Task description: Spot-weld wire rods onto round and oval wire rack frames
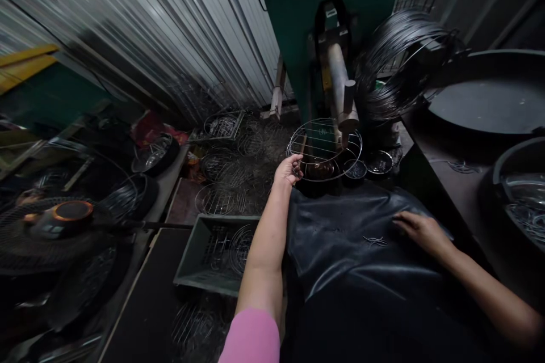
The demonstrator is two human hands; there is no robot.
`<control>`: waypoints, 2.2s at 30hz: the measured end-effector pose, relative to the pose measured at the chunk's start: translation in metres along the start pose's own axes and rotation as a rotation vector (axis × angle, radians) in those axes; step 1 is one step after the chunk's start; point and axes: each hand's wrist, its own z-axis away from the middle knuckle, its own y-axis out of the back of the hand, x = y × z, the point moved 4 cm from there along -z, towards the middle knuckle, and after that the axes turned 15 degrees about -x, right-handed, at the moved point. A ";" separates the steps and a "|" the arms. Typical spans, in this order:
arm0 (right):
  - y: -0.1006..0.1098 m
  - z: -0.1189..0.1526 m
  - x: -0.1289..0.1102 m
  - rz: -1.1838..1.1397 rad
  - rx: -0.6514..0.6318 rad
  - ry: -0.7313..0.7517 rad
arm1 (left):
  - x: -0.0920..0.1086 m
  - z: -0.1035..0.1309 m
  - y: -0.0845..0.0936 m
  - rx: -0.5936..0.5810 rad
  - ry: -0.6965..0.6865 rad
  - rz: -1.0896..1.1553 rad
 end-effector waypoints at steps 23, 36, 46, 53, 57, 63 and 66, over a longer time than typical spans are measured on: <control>0.025 -0.087 -0.138 -0.315 0.174 0.265 | -0.006 0.012 -0.012 -0.024 -0.356 0.047; 0.036 -0.099 -0.140 -0.192 0.198 0.290 | -0.004 0.005 -0.015 -0.069 -0.397 0.069; 0.037 -0.104 -0.140 -0.312 0.195 0.309 | -0.004 -0.004 -0.016 -0.026 -0.347 0.051; 0.043 -0.105 -0.142 -0.259 0.188 0.327 | 0.000 -0.008 -0.016 -0.030 -0.325 0.056; 0.046 -0.104 -0.145 -0.210 0.191 0.339 | 0.002 -0.009 -0.016 -0.046 -0.331 0.049; 0.048 -0.107 -0.143 -0.196 0.212 0.334 | 0.002 -0.010 -0.016 -0.033 -0.341 0.035; 0.048 -0.109 -0.141 -0.195 0.216 0.332 | 0.002 -0.011 -0.016 -0.028 -0.343 0.025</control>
